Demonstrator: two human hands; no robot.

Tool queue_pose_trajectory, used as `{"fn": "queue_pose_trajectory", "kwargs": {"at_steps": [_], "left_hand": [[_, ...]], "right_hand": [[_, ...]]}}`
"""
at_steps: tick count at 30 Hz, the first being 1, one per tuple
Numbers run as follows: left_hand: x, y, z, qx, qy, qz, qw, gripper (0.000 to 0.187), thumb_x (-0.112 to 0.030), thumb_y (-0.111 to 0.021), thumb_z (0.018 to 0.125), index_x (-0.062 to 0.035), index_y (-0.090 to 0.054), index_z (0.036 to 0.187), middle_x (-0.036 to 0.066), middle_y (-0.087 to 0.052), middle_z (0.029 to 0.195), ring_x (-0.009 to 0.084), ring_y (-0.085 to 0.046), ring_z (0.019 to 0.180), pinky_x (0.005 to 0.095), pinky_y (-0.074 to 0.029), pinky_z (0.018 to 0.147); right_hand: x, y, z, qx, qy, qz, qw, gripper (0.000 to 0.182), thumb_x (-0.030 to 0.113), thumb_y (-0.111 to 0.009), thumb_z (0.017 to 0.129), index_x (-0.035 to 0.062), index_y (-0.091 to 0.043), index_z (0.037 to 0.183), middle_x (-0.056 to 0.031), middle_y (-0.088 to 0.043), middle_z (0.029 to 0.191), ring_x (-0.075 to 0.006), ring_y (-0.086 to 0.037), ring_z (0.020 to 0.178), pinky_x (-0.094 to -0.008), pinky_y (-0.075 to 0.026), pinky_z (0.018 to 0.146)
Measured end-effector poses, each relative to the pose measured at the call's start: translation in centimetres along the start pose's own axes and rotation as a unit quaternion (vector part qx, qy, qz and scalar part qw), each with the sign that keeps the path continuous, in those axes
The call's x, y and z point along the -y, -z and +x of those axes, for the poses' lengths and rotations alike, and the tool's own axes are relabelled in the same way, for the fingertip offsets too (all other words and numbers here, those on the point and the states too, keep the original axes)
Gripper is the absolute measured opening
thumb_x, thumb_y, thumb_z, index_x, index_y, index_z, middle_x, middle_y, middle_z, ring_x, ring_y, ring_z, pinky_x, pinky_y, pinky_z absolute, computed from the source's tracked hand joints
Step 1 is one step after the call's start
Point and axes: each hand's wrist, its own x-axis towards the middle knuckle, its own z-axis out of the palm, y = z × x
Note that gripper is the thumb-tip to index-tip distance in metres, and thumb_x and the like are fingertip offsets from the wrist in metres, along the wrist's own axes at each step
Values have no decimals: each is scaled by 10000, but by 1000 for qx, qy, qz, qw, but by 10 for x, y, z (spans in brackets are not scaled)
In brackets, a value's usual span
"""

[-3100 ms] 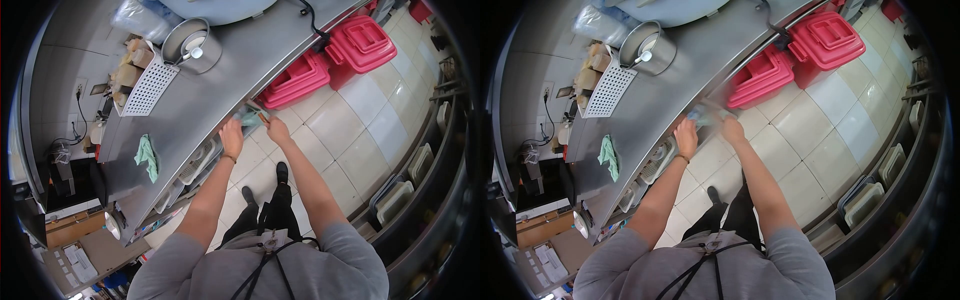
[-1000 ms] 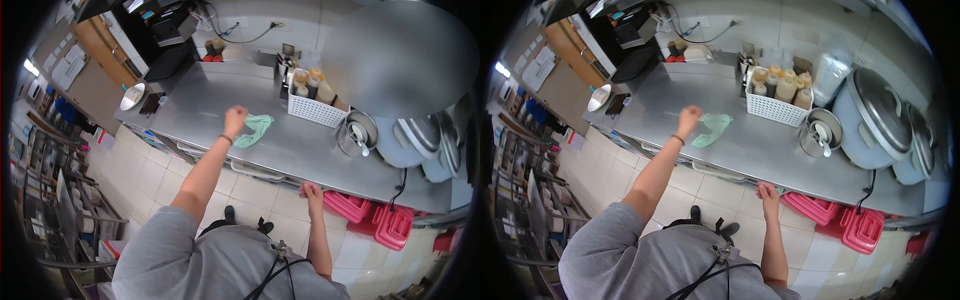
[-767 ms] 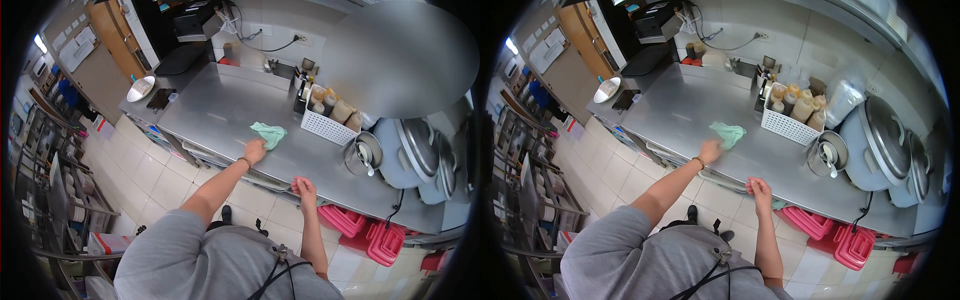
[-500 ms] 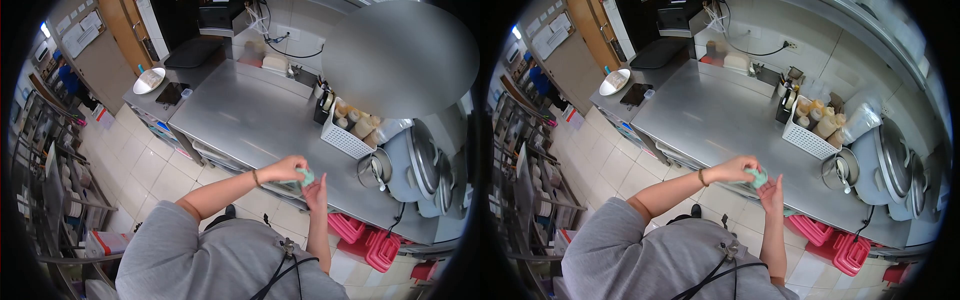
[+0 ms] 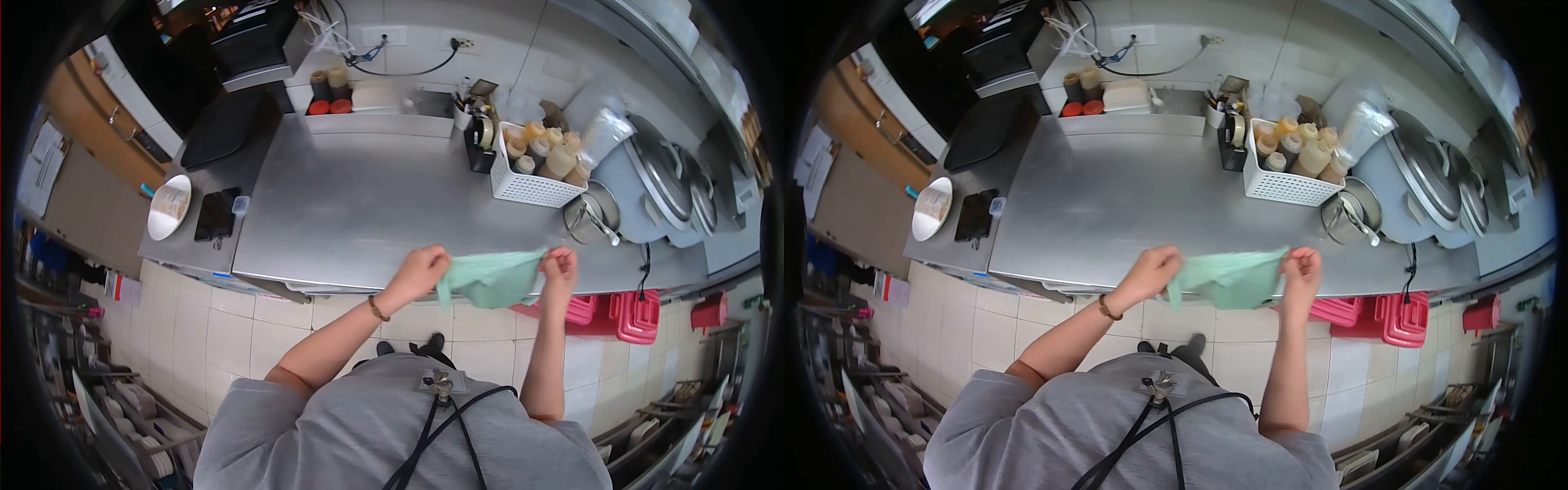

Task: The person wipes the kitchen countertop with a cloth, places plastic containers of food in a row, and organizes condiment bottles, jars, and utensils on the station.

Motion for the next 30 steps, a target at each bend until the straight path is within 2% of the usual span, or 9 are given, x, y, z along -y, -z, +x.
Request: {"fn": "queue_pose_trajectory", "kwargs": {"at_steps": [2,6,8,10,13,17,19,23,30], "left_hand": [[-17,-4,4,114,105,-128,980,245,-247,-528,863,-13,-526,935,91,-597,659,134,-554,541,274,-430,476],[16,10,9,125,73,-117,983,249,-258,-538,871,-42,-517,993,82,-615,761,120,-586,634,255,-475,570],[44,28,0,100,104,-113,983,251,-252,-545,868,-38,-524,998,77,-617,765,118,-590,655,250,-477,585],[83,51,-15,62,152,-104,981,262,-263,-532,876,-46,-532,1025,59,-627,794,110,-594,689,235,-473,595],[116,90,-49,-11,219,-98,971,277,-281,-513,889,-52,-537,1041,47,-635,819,105,-594,709,227,-467,597],[150,125,-85,-133,310,-122,934,275,-277,-517,888,-38,-547,1022,43,-634,831,105,-590,724,234,-467,615],[148,135,-95,-182,316,-135,921,270,-269,-519,888,-34,-550,1017,43,-633,838,107,-589,730,235,-468,622],[148,149,-115,-248,320,-119,907,249,-240,-511,892,-29,-554,1017,45,-630,858,110,-587,745,240,-471,637],[151,202,-149,-290,321,-161,887,223,-209,-502,899,-25,-568,1007,54,-634,856,111,-586,761,237,-469,647]], "right_hand": [[-6,28,31,-38,23,-8,999,88,18,-539,813,35,-501,890,-13,-532,737,-89,-483,631,-211,-413,598],[-104,135,91,-105,32,-195,975,265,140,-531,860,1,-496,1083,-127,-573,967,-196,-560,853,-285,-445,763],[-179,179,100,-93,108,-563,814,519,332,-468,895,8,-365,1287,-233,-401,1279,-336,-410,1174,-404,-333,964],[-170,125,82,-35,-176,-664,726,650,454,-389,893,30,-242,1363,-252,-187,1402,-412,-191,1290,-466,-182,1042],[-217,75,100,-77,-78,-731,673,646,469,-398,880,57,-266,1360,-245,-257,1375,-433,-265,1243,-488,-212,1022],[-216,-85,66,160,170,-622,747,627,338,-480,844,41,-271,1355,-253,-266,1364,-419,-243,1252,-492,-156,1045],[-212,-172,44,274,222,-573,740,612,307,-497,835,42,-289,1346,-250,-249,1372,-414,-231,1263,-492,-154,1047],[-221,-312,47,418,247,-495,721,594,322,-494,840,64,-307,1341,-247,-225,1381,-414,-194,1284,-500,-140,1052],[-277,-506,72,382,260,-512,724,571,395,-421,870,105,-309,1348,-188,-248,1399,-387,-179,1302,-493,-115,1062]]}}
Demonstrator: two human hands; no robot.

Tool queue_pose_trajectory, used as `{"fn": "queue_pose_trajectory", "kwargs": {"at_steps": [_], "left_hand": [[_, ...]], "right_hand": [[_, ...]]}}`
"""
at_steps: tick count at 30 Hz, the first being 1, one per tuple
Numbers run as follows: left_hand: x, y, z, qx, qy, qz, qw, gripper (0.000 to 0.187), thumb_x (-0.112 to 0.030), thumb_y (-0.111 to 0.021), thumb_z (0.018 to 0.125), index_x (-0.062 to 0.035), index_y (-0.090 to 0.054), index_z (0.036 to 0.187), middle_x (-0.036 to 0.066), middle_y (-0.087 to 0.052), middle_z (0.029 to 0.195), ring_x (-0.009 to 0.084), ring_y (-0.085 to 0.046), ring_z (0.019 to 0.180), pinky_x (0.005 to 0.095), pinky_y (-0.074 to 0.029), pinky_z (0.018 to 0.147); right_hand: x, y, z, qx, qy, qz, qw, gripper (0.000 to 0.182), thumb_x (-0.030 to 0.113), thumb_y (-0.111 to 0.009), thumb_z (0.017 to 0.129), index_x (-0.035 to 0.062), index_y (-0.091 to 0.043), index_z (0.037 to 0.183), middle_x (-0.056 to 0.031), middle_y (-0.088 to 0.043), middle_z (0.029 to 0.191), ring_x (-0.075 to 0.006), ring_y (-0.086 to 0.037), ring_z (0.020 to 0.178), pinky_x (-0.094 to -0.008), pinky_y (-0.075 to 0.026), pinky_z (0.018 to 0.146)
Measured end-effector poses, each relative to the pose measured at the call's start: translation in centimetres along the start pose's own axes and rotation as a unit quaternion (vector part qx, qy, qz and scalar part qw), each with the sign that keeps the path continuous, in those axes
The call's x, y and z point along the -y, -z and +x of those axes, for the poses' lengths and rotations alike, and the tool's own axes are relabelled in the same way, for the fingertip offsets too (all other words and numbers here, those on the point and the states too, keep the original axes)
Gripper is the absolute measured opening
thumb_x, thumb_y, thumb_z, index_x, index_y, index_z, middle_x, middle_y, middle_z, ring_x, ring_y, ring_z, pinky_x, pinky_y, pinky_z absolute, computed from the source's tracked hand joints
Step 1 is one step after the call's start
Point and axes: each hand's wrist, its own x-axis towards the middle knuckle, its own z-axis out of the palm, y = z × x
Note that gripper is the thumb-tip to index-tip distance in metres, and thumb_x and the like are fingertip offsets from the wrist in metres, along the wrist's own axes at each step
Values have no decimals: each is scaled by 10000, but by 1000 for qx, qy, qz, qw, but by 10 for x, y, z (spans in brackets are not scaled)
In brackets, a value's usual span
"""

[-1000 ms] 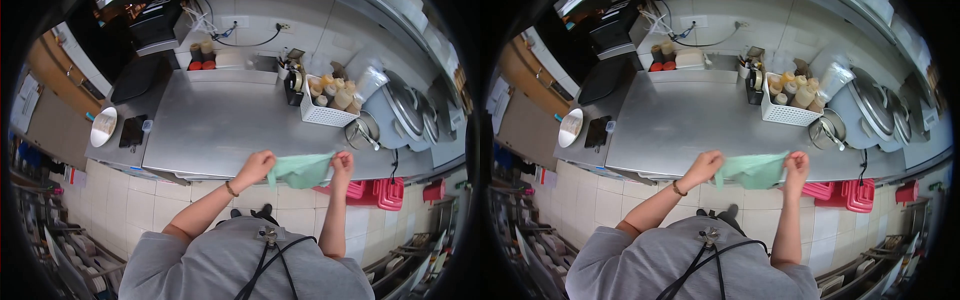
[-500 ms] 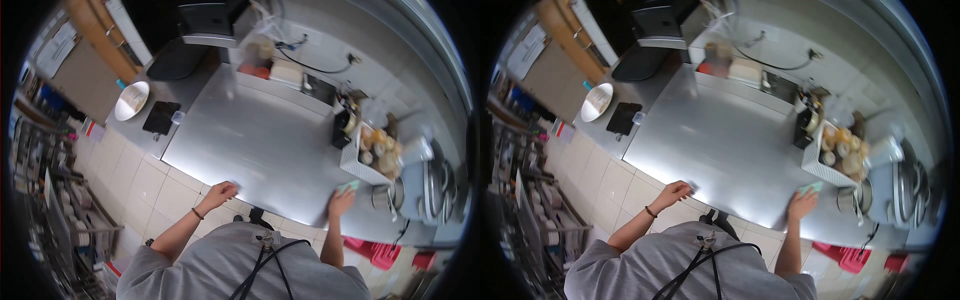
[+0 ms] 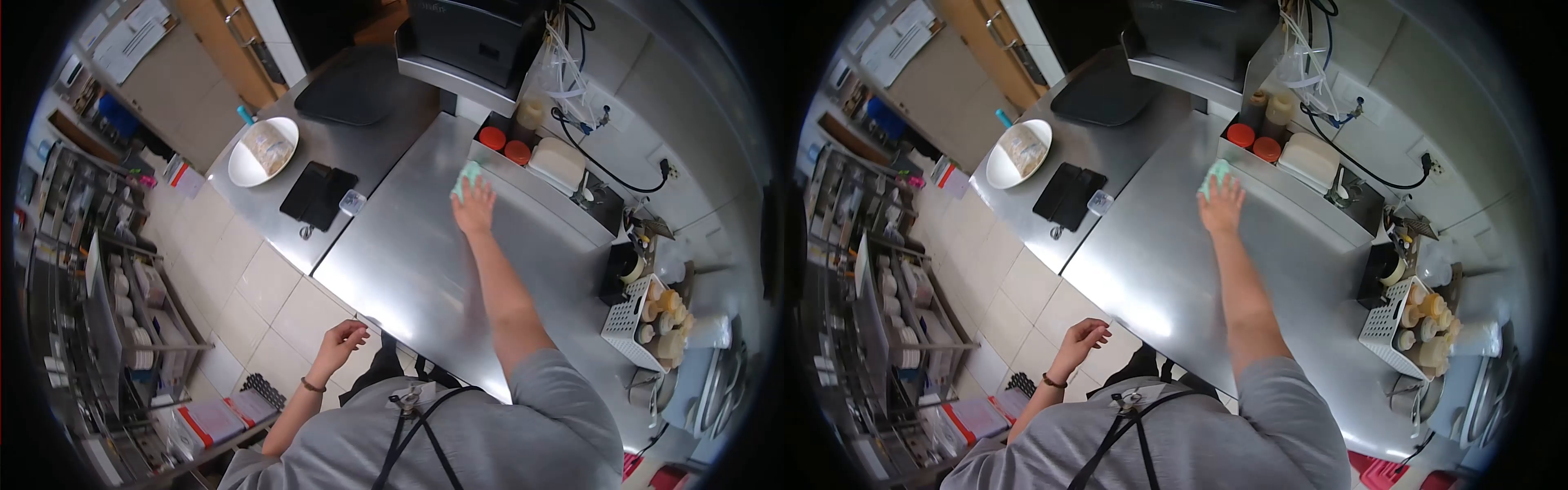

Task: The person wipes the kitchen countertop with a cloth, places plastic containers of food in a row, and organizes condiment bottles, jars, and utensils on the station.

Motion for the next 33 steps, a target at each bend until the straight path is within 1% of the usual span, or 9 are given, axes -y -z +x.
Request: {"fn": "queue_pose_trajectory", "kwargs": {"at_steps": [5,10,13,16,19,22,24,29,33], "left_hand": [[-30,53,50,16,-49,2,999,245,-239,-524,892,-18,-582,981,36,-638,820,87,-575,712,216,-456,621],[-72,51,124,122,-142,69,980,240,-232,-524,890,-16,-576,982,32,-627,804,81,-561,702,213,-440,611],[-93,34,146,175,-141,114,968,221,-228,-525,885,-40,-581,989,35,-626,806,88,-567,712,218,-442,617],[-91,22,161,222,-131,149,955,215,-222,-526,883,-42,-581,986,40,-631,816,95,-573,714,221,-441,618],[-86,10,166,268,-128,161,941,216,-217,-531,880,-39,-580,990,41,-632,816,98,-574,707,222,-436,619],[-88,-1,165,288,-128,167,934,216,-213,-534,877,-34,-581,989,42,-633,809,96,-572,702,221,-431,620],[-91,-6,166,293,-152,180,927,224,-230,-517,890,-39,-576,992,37,-630,831,94,-575,721,223,-446,625],[-78,-3,157,253,-163,168,939,211,-206,-542,875,-26,-588,976,34,-629,796,88,-572,704,212,-438,614],[-66,21,139,204,-150,186,949,210,-185,-535,882,-9,-573,991,46,-630,829,95,-579,724,209,-442,627]], "right_hand": [[121,-20,-88,-11,225,-86,971,549,417,-441,830,128,-386,1294,-161,-355,1345,-370,-310,1234,-518,-226,1000],[166,30,-213,41,331,135,933,539,383,-500,813,114,-412,1271,-151,-403,1298,-317,-312,1247,-504,-247,1004],[82,76,-239,262,54,120,956,549,343,-530,801,122,-397,1286,-129,-335,1355,-322,-231,1294,-560,-137,1024],[-56,97,-355,16,-219,-82,972,521,217,-436,829,132,-341,1334,-114,-310,1382,-346,-210,1298,-609,-112,998],[-160,138,-460,-57,-622,-224,748,543,413,-295,896,147,-274,1368,-120,-135,1455,-373,-87,1331,-678,-54,964],[-213,150,-486,-36,-710,-317,627,569,443,-296,896,123,-272,1366,-181,-106,1448,-399,-115,1317,-691,-109,944],[-237,144,-449,-68,-736,-238,630,565,415,-344,882,79,-324,1336,-240,-210,1398,-425,-189,1284,-633,-145,978],[-171,81,-235,-125,-378,-159,903,562,352,-445,840,8,-391,1282,-268,-340,1316,-419,-229,1268,-506,-135,1053],[-99,20,-86,-131,-260,-132,948,579,368,-418,861,-10,-361,1297,-256,-307,1343,-397,-212,1283,-483,-131,1059]]}}
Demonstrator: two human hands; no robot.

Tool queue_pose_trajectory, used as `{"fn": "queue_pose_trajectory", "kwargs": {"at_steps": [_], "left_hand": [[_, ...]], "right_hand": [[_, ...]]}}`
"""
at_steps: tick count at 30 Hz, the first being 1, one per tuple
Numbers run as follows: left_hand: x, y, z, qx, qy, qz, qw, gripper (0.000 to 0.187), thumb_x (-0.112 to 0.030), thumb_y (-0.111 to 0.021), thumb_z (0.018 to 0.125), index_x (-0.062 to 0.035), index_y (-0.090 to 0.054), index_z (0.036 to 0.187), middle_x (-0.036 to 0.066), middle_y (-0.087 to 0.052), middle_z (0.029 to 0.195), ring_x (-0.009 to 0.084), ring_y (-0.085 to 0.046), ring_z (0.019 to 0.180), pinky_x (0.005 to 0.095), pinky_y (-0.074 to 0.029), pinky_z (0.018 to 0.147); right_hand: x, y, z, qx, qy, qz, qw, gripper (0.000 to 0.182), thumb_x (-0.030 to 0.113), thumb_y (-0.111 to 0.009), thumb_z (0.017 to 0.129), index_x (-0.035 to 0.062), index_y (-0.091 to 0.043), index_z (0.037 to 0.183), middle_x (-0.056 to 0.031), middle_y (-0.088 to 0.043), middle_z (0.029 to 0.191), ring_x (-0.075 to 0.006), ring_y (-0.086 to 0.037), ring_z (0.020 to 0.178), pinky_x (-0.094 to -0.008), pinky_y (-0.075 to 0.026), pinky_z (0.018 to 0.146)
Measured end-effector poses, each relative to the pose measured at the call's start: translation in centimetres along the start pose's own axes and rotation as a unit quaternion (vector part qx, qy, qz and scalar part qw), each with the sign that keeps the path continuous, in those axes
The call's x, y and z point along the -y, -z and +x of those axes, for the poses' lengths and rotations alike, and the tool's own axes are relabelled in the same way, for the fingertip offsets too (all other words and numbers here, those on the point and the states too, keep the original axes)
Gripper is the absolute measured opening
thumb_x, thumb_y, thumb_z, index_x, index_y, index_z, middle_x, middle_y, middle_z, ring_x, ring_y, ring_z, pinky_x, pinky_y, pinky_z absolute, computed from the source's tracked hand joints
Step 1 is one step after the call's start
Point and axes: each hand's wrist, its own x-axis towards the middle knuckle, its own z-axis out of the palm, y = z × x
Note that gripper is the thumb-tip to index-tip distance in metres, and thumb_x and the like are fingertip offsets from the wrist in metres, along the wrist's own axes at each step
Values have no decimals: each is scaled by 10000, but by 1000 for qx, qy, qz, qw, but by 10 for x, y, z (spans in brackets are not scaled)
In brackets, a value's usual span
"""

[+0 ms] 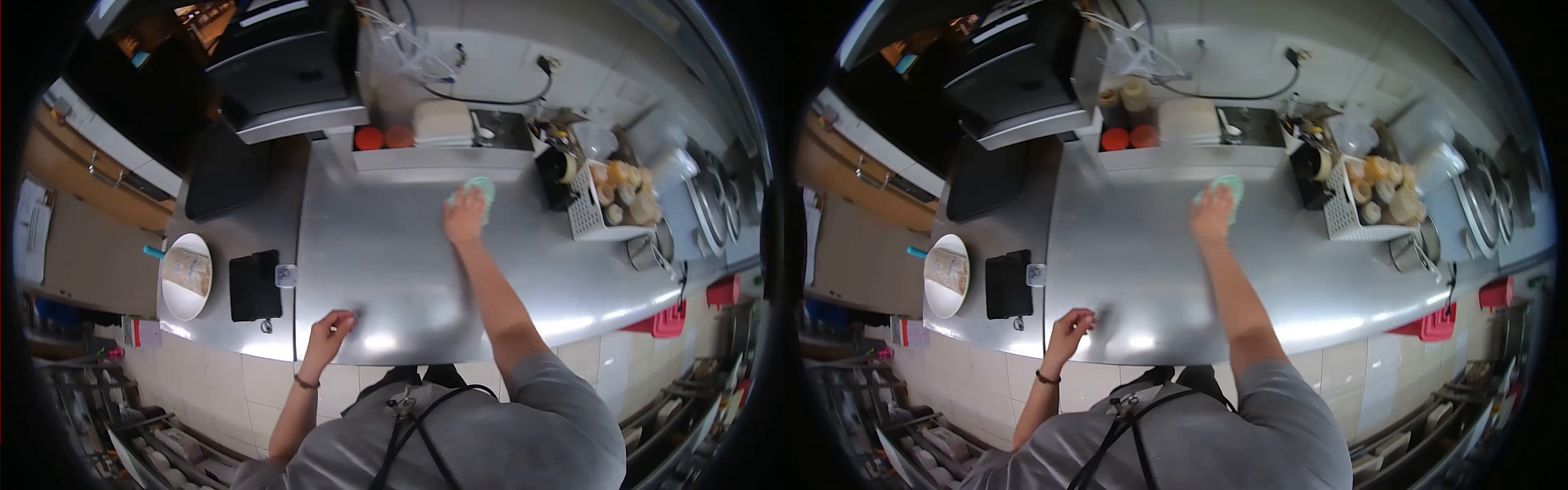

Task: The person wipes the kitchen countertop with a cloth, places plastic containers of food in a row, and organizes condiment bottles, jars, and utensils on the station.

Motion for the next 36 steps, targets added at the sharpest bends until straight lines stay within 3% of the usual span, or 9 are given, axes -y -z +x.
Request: {"fn": "queue_pose_trajectory", "kwargs": {"at_steps": [3,8,14,17,23,24,28,33,36], "left_hand": [[18,7,-30,-96,29,-67,993,203,-139,-562,858,13,-579,992,69,-642,795,93,-583,709,211,-463,630],[30,22,-74,-177,96,-75,977,202,-136,-559,861,30,-584,972,84,-647,802,107,-594,720,223,-473,624],[45,42,-111,-215,124,-26,968,223,-167,-550,871,22,-574,987,84,-641,843,135,-606,751,243,-483,635],[53,46,-123,-247,133,-44,959,210,-141,-579,839,37,-592,950,95,-650,802,142,-624,726,236,-486,599],[59,39,-108,-211,120,-77,967,215,-151,-582,840,31,-594,953,94,-645,789,135,-617,718,237,-489,594],[57,38,-94,-180,91,-54,978,215,-157,-584,841,24,-595,956,95,-645,788,130,-614,717,234,-486,590],[21,30,-21,-69,-19,31,997,215,-178,-588,842,-3,-601,965,92,-644,794,126,-600,723,242,-471,604],[-49,-1,61,33,-110,76,990,233,-213,-599,829,-26,-606,968,86,-641,815,135,-589,720,255,-462,641],[-86,-33,94,72,-140,67,985,243,-235,-596,829,-32,-612,962,77,-638,804,130,-585,714,261,-464,645]], "right_hand": [[123,-4,17,126,136,52,981,580,377,-406,865,0,-356,1304,-238,-268,1372,-384,-194,1296,-484,-125,1059],[265,-39,21,93,292,117,945,585,379,-403,867,19,-326,1321,-194,-310,1354,-357,-227,1280,-498,-121,1055],[288,-67,129,143,140,131,971,578,401,-392,872,8,-365,1294,-149,-315,1360,-353,-220,1279,-495,-121,1056],[288,-78,138,105,167,129,972,572,406,-419,857,20,-391,1278,-139,-346,1342,-349,-249,1264,-499,-144,1048],[249,-31,2,92,442,164,877,566,357,-487,808,26,-404,1260,-147,-382,1322,-319,-316,1246,-478,-215,1023],[241,-5,-32,193,484,160,838,565,330,-504,797,17,-398,1255,-152,-401,1303,-320,-342,1228,-460,-237,1013],[158,75,-171,149,601,223,753,574,418,-532,790,89,-426,1249,-88,-364,1346,-268,-268,1285,-433,-174,1060],[11,101,-162,245,386,270,847,527,331,-536,790,76,-436,1240,-152,-410,1273,-309,-370,1205,-433,-274,1012],[-103,127,-144,93,197,160,963,478,261,-538,813,100,-437,1251,-142,-428,1286,-330,-335,1237,-453,-255,1022]]}}
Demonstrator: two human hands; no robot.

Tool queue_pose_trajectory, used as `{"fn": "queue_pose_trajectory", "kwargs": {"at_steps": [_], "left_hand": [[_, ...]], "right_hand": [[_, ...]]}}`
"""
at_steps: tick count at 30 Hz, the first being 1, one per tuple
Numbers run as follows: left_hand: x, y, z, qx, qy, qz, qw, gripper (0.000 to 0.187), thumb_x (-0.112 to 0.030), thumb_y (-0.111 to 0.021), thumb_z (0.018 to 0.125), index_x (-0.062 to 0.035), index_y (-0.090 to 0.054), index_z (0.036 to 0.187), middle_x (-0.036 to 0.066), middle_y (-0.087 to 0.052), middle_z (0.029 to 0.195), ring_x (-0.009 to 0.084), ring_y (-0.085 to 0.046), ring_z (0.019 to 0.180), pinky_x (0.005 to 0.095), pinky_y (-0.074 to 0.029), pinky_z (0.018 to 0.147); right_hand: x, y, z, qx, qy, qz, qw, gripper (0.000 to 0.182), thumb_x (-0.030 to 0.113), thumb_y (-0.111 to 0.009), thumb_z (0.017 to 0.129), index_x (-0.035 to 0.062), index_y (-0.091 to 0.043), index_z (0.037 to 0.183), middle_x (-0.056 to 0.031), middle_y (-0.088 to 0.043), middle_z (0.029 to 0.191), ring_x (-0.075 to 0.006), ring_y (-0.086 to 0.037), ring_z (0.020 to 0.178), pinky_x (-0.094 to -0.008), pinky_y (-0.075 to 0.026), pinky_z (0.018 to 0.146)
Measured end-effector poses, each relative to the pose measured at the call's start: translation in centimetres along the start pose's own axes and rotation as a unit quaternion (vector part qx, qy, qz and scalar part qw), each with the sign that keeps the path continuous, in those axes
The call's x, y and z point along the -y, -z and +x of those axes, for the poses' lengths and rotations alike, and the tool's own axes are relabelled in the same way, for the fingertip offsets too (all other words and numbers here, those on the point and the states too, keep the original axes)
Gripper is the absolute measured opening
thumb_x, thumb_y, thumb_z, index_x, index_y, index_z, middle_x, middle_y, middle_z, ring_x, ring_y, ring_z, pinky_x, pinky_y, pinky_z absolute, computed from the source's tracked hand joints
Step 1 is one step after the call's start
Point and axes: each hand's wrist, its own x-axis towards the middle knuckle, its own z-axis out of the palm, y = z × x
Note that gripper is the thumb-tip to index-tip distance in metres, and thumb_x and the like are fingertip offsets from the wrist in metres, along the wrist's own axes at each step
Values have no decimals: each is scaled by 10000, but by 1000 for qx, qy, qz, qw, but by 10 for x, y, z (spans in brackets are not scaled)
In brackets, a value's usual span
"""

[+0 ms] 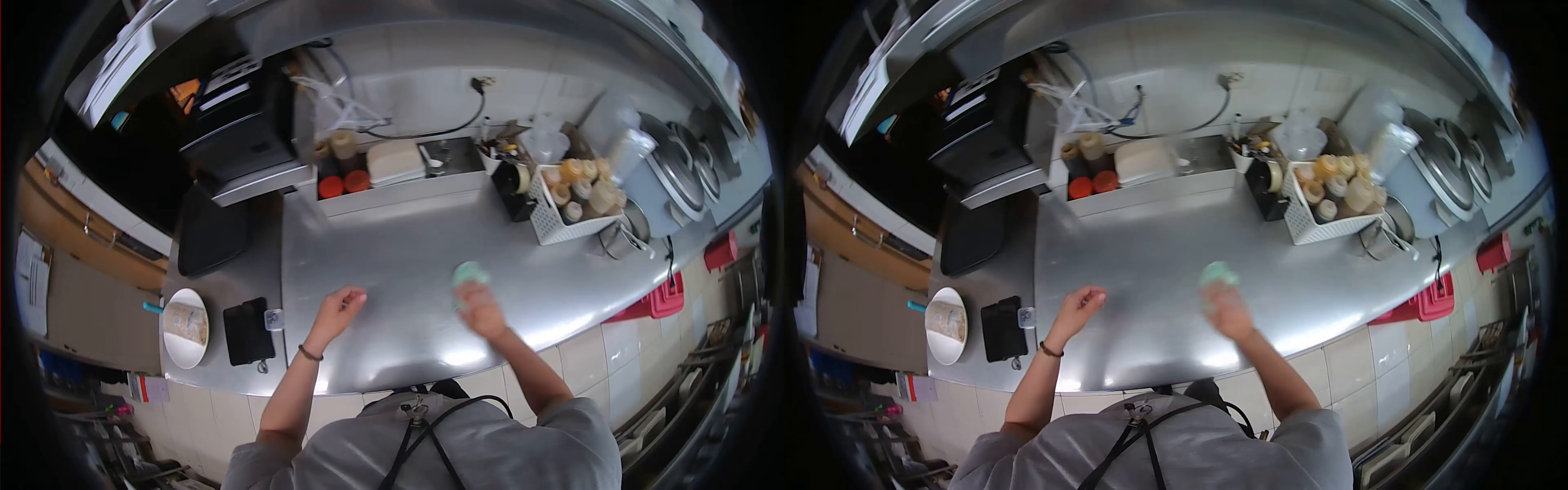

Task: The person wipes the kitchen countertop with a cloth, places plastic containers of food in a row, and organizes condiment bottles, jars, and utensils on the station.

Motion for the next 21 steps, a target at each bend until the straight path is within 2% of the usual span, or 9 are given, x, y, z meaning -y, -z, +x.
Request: {"fn": "queue_pose_trajectory", "kwargs": {"at_steps": [1,5,7,9,11,14,15,17,21], "left_hand": [[-6,-9,13,8,-2,1,1000,243,-235,-596,829,-32,-612,962,77,-638,804,130,-585,714,261,-464,645],[-25,-31,79,26,-32,43,998,245,-214,-574,845,-4,-603,968,50,-629,797,93,-565,729,230,-448,683],[-55,-31,120,-30,-37,144,989,308,-254,-593,826,10,-600,984,89,-642,823,165,-607,777,272,-462,716],[-56,-30,175,-90,-122,199,968,321,-263,-604,804,-16,-596,1009,162,-623,950,282,-598,891,337,-462,781],[-58,-29,228,-131,-170,314,925,457,-270,-605,789,-38,-499,1168,169,-532,1154,313,-499,1074,368,-408,891],[-65,-29,289,-127,-171,435,875,612,-280,-611,774,-96,-357,1299,150,-400,1300,317,-374,1198,412,-352,954],[-69,-28,302,-129,-168,435,875,612,-280,-611,774,-96,-357,1299,150,-400,1300,317,-374,1198,412,-352,954],[-77,-28,322,-17,-49,530,846,687,-258,-637,746,-139,-299,1332,141,-370,1316,324,-330,1228,451,-351,949],[-68,-34,332,-40,-76,518,851,710,-228,-663,719,-162,-308,1330,143,-390,1289,323,-334,1222,471,-341,950]], "right_hand": [[-29,17,-16,-37,-105,18,994,484,255,-539,817,100,-429,1262,-137,-404,1313,-333,-309,1255,-456,-249,1023],[-149,63,-91,-68,-278,-170,943,486,299,-464,867,101,-385,1303,-120,-355,1359,-327,-271,1280,-454,-213,1039],[-179,85,-114,-58,-354,-167,918,489,313,-422,886,98,-357,1320,-113,-343,1369,-321,-253,1289,-454,-194,1046],[-195,90,-124,-66,-368,-177,910,491,312,-422,887,97,-351,1322,-113,-345,1366,-318,-246,1292,-455,-190,1047],[-206,92,-127,-76,-381,-190,901,493,310,-421,887,95,-344,1324,-113,-347,1364,-316,-239,1295,-455,-186,1048],[-202,93,-125,-74,-384,-189,901,488,304,-424,885,90,-350,1318,-117,-347,1361,-323,-241,1293,-465,-181,1044],[-202,93,-126,-74,-381,-188,902,488,304,-424,885,90,-350,1318,-117,-347,1361,-323,-241,1293,-465,-181,1044],[-205,92,-127,-72,-380,-187,903,490,299,-429,882,89,-350,1318,-127,-345,1361,-323,-238,1294,-468,-180,1043],[-203,95,-123,-62,-387,-174,903,498,293,-436,875,90,-348,1321,-131,-330,1369,-322,-234,1296,-469,-175,1043]]}}
